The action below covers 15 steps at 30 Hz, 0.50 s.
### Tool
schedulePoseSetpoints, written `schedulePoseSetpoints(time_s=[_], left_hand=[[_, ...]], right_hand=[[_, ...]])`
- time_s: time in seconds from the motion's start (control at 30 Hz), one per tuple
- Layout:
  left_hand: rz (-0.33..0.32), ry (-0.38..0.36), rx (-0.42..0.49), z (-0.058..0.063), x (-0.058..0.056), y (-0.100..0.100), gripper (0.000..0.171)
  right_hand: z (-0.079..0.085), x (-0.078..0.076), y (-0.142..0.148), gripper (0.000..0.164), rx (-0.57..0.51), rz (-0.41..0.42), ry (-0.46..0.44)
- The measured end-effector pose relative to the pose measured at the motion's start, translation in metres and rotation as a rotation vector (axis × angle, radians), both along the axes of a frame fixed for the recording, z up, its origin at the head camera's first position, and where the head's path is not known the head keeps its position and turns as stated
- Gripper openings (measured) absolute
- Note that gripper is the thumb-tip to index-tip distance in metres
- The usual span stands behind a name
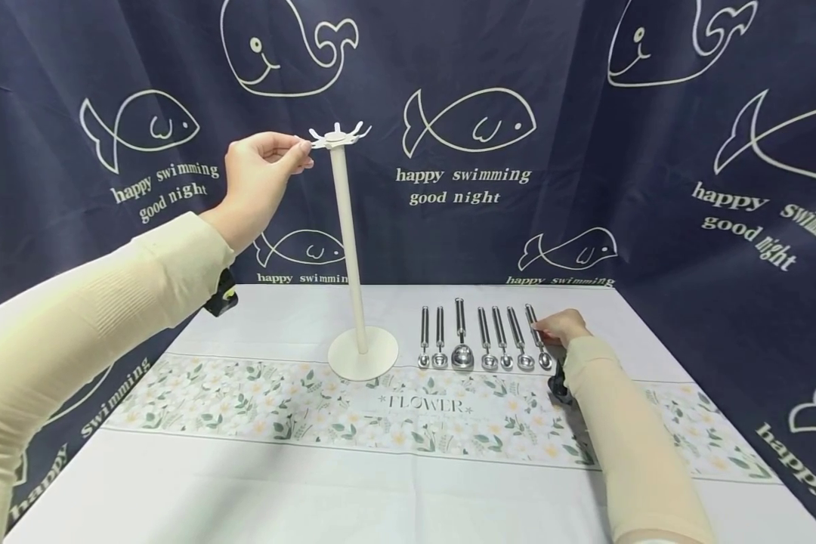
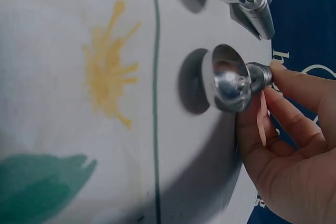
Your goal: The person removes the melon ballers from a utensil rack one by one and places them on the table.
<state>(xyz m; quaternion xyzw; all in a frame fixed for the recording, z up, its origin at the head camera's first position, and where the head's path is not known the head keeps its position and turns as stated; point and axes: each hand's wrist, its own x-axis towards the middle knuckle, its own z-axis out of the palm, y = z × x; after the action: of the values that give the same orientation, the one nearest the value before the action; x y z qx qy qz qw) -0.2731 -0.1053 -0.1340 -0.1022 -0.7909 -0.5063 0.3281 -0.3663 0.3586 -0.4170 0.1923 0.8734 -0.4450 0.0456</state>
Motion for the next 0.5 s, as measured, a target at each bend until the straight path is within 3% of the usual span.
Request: schedulePoseSetpoints(time_s=[0.5], left_hand=[[0.000,0.006,-0.009,-0.0006,0.0002,0.0006,0.020]], right_hand=[[0.0016,0.0094,-0.0025,0.048,0.057,0.036,0.042]])
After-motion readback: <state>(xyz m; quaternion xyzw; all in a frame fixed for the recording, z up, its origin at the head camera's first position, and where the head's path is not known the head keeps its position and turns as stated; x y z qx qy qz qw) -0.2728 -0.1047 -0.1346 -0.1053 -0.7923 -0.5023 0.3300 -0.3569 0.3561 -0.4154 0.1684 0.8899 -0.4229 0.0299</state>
